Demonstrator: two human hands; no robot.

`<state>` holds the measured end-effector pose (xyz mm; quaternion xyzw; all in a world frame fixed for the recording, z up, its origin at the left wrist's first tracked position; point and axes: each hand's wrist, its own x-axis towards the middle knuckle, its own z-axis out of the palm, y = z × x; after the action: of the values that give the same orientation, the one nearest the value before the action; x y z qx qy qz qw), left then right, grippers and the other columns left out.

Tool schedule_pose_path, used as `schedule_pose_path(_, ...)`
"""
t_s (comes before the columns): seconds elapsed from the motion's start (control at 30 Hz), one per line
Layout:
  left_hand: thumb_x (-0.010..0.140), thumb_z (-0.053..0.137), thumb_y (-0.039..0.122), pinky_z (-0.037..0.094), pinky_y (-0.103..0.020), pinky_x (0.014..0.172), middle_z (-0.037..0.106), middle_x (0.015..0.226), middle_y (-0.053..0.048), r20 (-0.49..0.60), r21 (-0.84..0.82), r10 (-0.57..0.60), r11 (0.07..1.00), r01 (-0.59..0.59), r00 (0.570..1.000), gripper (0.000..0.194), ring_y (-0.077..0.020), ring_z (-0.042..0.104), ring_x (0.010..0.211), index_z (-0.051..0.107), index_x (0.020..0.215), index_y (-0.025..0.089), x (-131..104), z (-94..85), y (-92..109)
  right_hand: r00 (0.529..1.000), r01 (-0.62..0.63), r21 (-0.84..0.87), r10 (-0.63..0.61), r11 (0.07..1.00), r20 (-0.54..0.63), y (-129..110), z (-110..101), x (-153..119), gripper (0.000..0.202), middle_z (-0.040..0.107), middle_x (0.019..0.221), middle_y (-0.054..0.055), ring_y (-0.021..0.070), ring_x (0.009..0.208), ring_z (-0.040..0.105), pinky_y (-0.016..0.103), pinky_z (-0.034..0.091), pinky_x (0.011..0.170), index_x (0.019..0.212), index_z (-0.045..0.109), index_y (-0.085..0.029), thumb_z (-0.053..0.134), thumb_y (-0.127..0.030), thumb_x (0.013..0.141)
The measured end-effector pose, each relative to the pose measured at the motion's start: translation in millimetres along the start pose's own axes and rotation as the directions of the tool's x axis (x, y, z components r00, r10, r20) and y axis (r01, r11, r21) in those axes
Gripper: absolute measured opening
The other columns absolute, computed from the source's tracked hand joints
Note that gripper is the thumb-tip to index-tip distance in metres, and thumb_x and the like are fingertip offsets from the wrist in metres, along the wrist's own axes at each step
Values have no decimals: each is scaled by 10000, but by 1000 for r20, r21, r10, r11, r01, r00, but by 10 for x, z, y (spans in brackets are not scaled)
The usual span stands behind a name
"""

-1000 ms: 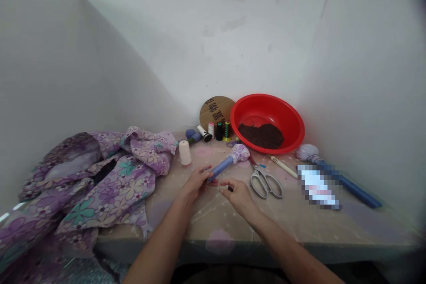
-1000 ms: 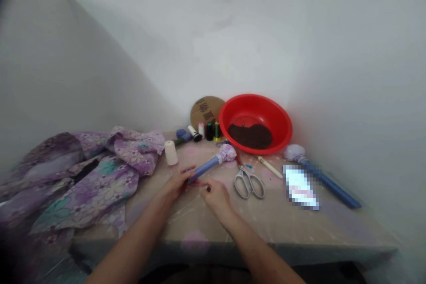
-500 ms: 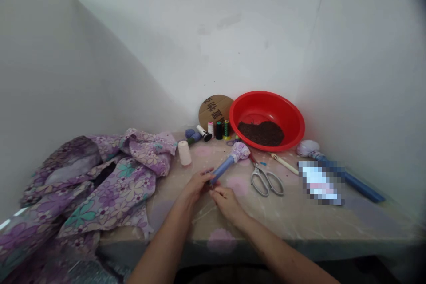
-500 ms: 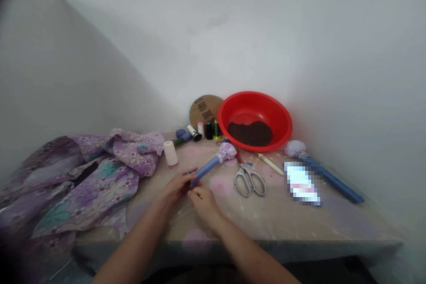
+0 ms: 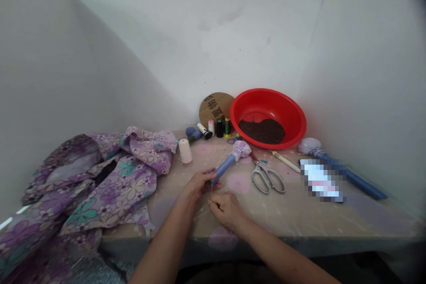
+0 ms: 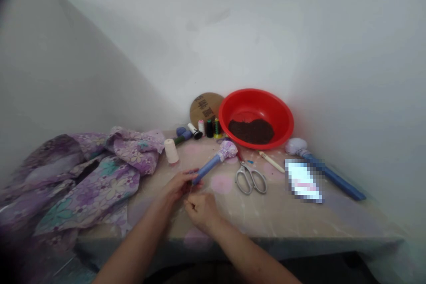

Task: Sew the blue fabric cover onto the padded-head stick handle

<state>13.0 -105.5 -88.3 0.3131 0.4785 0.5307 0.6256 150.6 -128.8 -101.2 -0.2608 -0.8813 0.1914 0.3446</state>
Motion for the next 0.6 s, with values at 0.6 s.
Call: schedule_pose_path(0.6, 705, 477, 418, 402, -210, 505, 615, 758, -48, -56, 541, 163, 834, -108, 985, 404, -109, 526, 566, 559, 987, 140, -126, 60, 98, 958, -178, -18, 169, 984, -231, 273, -341, -71, 380, 374, 456, -30, 75, 454, 322, 192, 241, 471, 479, 476, -148, 370, -344, 787)
